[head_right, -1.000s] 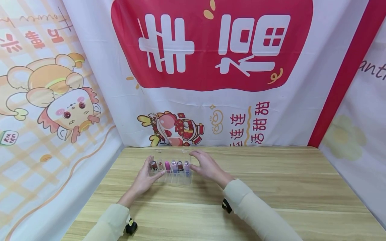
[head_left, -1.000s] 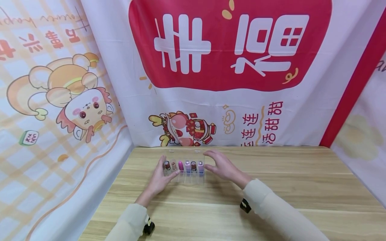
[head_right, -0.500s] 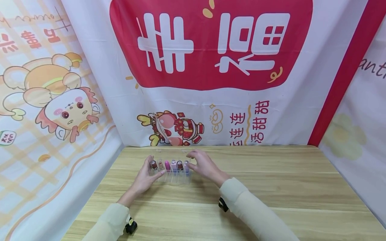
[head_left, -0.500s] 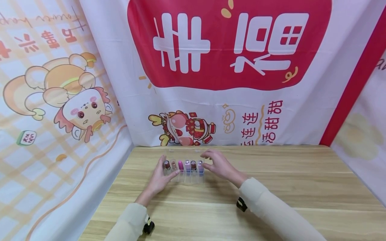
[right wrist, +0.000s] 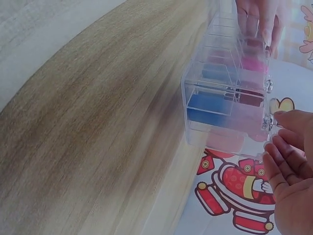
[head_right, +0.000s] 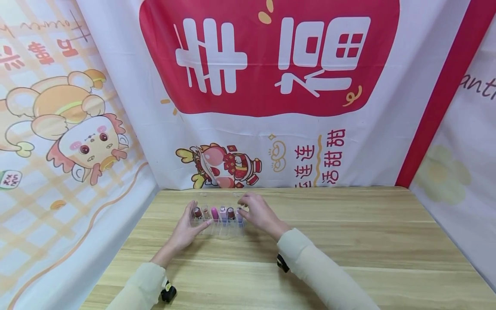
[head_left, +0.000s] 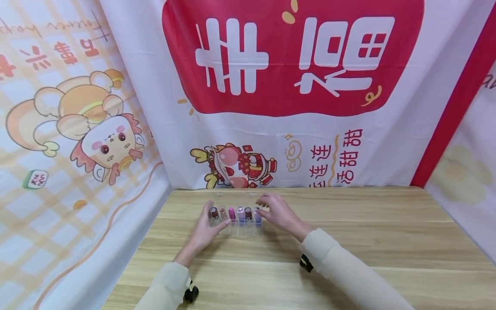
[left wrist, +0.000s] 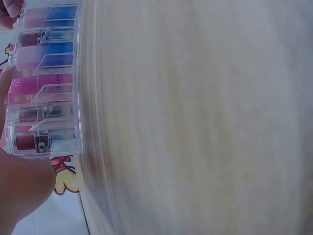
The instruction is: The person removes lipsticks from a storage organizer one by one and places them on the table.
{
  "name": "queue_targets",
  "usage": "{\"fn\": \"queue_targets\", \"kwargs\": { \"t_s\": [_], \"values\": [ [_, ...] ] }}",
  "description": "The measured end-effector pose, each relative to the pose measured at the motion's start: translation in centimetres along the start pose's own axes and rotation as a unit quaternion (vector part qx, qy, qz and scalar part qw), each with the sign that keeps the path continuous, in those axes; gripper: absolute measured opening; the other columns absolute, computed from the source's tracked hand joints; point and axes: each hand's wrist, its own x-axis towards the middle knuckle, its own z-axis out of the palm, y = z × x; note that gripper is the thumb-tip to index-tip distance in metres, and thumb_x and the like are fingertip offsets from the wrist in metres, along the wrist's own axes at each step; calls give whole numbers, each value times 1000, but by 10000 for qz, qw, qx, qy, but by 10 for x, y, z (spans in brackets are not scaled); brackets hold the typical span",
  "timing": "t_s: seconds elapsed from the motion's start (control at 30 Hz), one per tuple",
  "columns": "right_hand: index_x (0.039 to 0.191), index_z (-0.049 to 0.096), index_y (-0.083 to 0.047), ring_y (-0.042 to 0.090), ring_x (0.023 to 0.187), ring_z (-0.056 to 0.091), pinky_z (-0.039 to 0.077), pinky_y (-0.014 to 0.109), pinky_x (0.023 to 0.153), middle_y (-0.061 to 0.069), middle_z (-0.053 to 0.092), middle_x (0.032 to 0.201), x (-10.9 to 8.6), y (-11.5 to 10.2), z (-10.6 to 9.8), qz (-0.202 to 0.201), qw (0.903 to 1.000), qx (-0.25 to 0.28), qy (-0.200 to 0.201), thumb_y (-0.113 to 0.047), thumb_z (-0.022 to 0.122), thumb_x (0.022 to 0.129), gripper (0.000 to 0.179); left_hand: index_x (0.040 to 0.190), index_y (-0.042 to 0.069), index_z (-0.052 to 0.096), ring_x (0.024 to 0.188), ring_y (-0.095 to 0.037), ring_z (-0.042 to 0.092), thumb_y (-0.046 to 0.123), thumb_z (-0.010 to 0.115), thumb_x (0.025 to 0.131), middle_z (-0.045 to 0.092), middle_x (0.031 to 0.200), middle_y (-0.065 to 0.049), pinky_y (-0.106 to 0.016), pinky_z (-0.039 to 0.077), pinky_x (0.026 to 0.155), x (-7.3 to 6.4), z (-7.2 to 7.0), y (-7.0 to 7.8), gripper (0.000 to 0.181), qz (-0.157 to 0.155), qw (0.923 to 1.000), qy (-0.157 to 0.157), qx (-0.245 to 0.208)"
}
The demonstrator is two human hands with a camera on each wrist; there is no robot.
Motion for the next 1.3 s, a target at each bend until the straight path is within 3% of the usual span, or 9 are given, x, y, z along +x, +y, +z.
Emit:
{"fn": "queue_targets", "kwargs": {
  "t_s": [0.6,1.03,1.3],
  "values": [
    [106,78,-9,18,101,67,56,38,98,4,74,106,1,3,4,-422,9990,-167,-33,-7,79,88,18,165,14,7,153,-40,22,47,82,84,18,169,-17,-57,21,124,-3,0,2,116,7,10000,-1,21],
    [107,78,-7,22,99,69,53,44,101,4,75,103,3,3,2,-410,9987,-61,-305,-7,79,88,19,165,15,7,153,-39,22,47,82,84,18,170,-15,-55,22,124,-2,0,3,116,-68,10000,29,-3],
    [107,79,-8,20,98,70,58,36,94,4,76,104,4,1,2,-289,9987,-66,-409,-7,81,86,20,165,15,8,153,-39,22,42,83,85,18,170,-15,-56,22,124,-2,0,3,113,-150,9999,32,19]
  ]
}}
